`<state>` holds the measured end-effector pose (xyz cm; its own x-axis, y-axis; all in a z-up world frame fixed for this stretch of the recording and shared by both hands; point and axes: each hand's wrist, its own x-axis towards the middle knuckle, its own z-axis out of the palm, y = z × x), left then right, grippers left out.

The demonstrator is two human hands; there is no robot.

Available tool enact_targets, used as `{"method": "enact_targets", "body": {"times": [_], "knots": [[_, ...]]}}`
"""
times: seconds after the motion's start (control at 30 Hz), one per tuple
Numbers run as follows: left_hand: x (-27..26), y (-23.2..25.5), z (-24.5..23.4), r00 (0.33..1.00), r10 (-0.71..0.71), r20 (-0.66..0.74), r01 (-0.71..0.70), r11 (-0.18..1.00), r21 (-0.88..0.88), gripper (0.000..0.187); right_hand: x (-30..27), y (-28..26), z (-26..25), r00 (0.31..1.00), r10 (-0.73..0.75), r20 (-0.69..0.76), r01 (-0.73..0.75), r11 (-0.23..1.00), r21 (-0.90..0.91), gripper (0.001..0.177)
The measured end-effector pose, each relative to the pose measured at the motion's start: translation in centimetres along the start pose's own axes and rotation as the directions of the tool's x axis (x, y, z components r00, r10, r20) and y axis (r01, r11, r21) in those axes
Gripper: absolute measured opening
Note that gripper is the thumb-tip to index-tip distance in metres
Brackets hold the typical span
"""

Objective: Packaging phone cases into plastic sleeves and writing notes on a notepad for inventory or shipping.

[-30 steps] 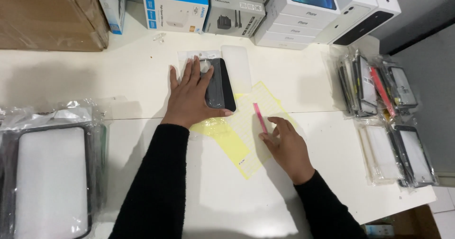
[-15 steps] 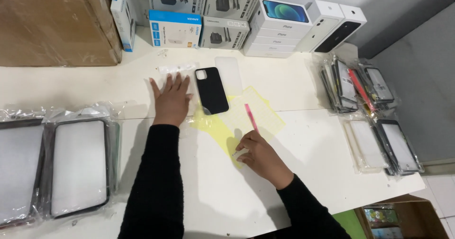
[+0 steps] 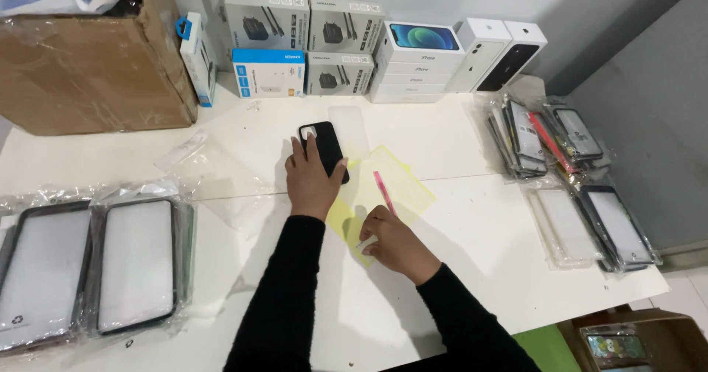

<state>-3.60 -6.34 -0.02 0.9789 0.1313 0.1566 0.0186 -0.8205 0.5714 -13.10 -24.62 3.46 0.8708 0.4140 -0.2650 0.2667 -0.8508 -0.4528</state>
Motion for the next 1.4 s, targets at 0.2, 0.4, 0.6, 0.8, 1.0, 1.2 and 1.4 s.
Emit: {"method": "enact_targets", "body": {"times": [0.2,0.4,0.6,0.8,1.0,1.2,1.4], "knots": [[1.7,1.6,0.5,0.984,-0.128,0.126,0.133,0.991,-0.031,0.118,-0.1,-0.1,0.0,1.0,-0.005,0.023,0.005,1.0,0.009,0.02],[0.4,0.6,-2.0,0.991,-0.132,0.033,0.136,0.963,-0.232,0.094,-0.5,-0.8,-0.7,1.0,0.001,0.009,-0.001,1.0,-0.016,0.02],[-2.0,-1.8,-1.7,0.965,-0.161,-0.207,-0.007,0.773,-0.634,0.052,-0.2,-0.2,0.1,1.0,0.005,0.028,-0.004,0.999,-0.032,0.018],[-5.8,-0.9,-3.4,0.928,-0.187,0.323,0.316,-0.067,-0.946,0.035,-0.2,-0.8,-0.3,0.999,0.044,0.019,-0.044,0.999,-0.011,0.019],[-3.8,-3.3,-0.3,0.932,-0.033,0.361,0.353,-0.145,-0.924,0.037,-0.2,-0.6,0.3,1.0,0.028,0.006,-0.027,0.996,-0.081,0.015],[-3.2,-3.2,-0.5,0.91,0.092,0.404,0.412,-0.101,-0.906,0.048,0.3,-0.8,-0.4,0.999,0.022,0.027,-0.021,0.999,-0.033,0.013],[-2.6,-3.2,-1.0,0.884,0.115,0.453,0.465,-0.133,-0.875,0.032,0.0,0.0,-0.2,0.999,0.038,0.022,-0.041,0.992,0.122,0.007]]}}
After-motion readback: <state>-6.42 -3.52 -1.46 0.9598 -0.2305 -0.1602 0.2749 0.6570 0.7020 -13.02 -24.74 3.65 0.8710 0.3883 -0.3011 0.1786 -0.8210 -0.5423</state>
